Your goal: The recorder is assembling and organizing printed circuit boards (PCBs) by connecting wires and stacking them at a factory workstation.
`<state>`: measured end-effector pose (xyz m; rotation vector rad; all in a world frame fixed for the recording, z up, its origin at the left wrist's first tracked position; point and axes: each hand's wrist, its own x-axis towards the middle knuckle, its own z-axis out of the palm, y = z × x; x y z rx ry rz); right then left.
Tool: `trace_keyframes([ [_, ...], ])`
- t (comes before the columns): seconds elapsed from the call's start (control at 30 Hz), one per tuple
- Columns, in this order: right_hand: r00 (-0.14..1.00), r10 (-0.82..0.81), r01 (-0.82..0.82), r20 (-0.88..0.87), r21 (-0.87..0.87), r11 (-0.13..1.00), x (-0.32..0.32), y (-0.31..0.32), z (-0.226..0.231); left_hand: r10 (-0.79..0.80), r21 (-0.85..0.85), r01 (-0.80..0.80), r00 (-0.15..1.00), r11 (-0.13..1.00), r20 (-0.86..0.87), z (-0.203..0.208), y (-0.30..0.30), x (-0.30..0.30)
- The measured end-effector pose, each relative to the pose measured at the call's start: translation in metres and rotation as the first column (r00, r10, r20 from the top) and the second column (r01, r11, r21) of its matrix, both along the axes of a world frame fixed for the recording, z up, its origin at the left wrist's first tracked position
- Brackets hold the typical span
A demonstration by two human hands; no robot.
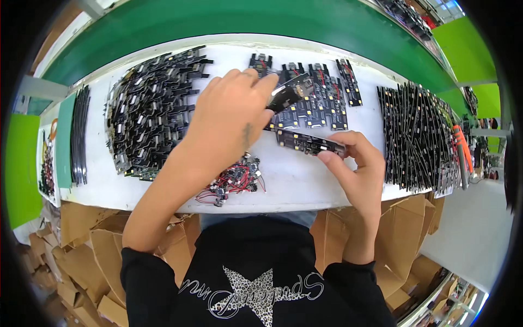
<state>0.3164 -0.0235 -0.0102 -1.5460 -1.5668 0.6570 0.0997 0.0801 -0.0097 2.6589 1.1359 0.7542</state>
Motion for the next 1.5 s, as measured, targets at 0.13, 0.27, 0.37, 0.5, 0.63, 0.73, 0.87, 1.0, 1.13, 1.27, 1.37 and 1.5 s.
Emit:
trace_keyframes([
  [0.13,0.964,-0.053,0.026,-0.262,-0.108,0.994,0.007,-0.004,-0.001,-0.046,-0.102,0.058,0.992,0.993,0.116,0.004,-0.006,-0.002],
  [0.27,0.866,-0.142,0.003,-0.479,-0.280,0.960,0.019,-0.011,0.004,-0.028,-0.036,0.035,0.987,0.999,0.160,0.005,-0.021,0.000],
  [0.37,0.851,-0.178,-0.010,-0.495,-0.353,0.936,0.016,-0.014,-0.003,-0.077,0.126,0.040,0.950,0.991,0.302,0.002,-0.040,-0.004],
  [0.5,0.637,-0.135,-0.067,-0.759,-0.229,0.971,-0.008,-0.016,-0.007,-0.128,0.144,0.079,0.920,0.986,0.369,0.000,-0.054,0.000],
  [0.63,0.576,-0.099,-0.117,-0.811,-0.202,0.972,-0.018,-0.019,-0.008,-0.159,-0.027,0.173,0.947,0.985,0.280,0.002,-0.061,-0.007],
  [0.73,0.584,-0.076,-0.104,-0.808,-0.168,0.980,-0.022,-0.018,-0.008,-0.078,-0.223,0.147,0.954,0.964,0.291,0.003,-0.063,-0.008],
  [0.87,0.640,-0.049,-0.083,-0.767,-0.133,0.988,-0.026,-0.018,-0.005,0.024,-0.434,0.093,0.966,0.896,0.256,0.017,-0.070,-0.011],
  [1.0,0.679,-0.106,0.066,-0.726,-0.084,0.994,-0.020,-0.013,0.003,0.041,-0.481,0.098,0.962,0.871,0.270,0.025,-0.062,-0.021],
  [1.13,0.745,-0.067,-0.005,-0.664,-0.107,0.994,-0.016,-0.010,0.010,0.168,-0.718,0.136,0.927,0.682,0.335,0.032,-0.058,-0.024],
  [1.27,0.692,-0.034,-0.128,-0.721,-0.169,0.977,-0.024,-0.005,0.015,0.357,-0.880,0.241,0.845,0.408,0.397,0.029,-0.060,-0.020],
  [1.37,0.643,-0.016,-0.188,-0.765,-0.178,0.966,-0.027,-0.001,0.012,0.400,-0.864,0.359,0.777,0.353,0.486,0.028,-0.063,-0.016],
  [1.5,0.654,-0.001,-0.226,-0.757,-0.197,0.954,-0.027,0.000,0.011,0.438,-0.848,0.458,0.727,0.265,0.529,0.028,-0.062,-0.017],
])
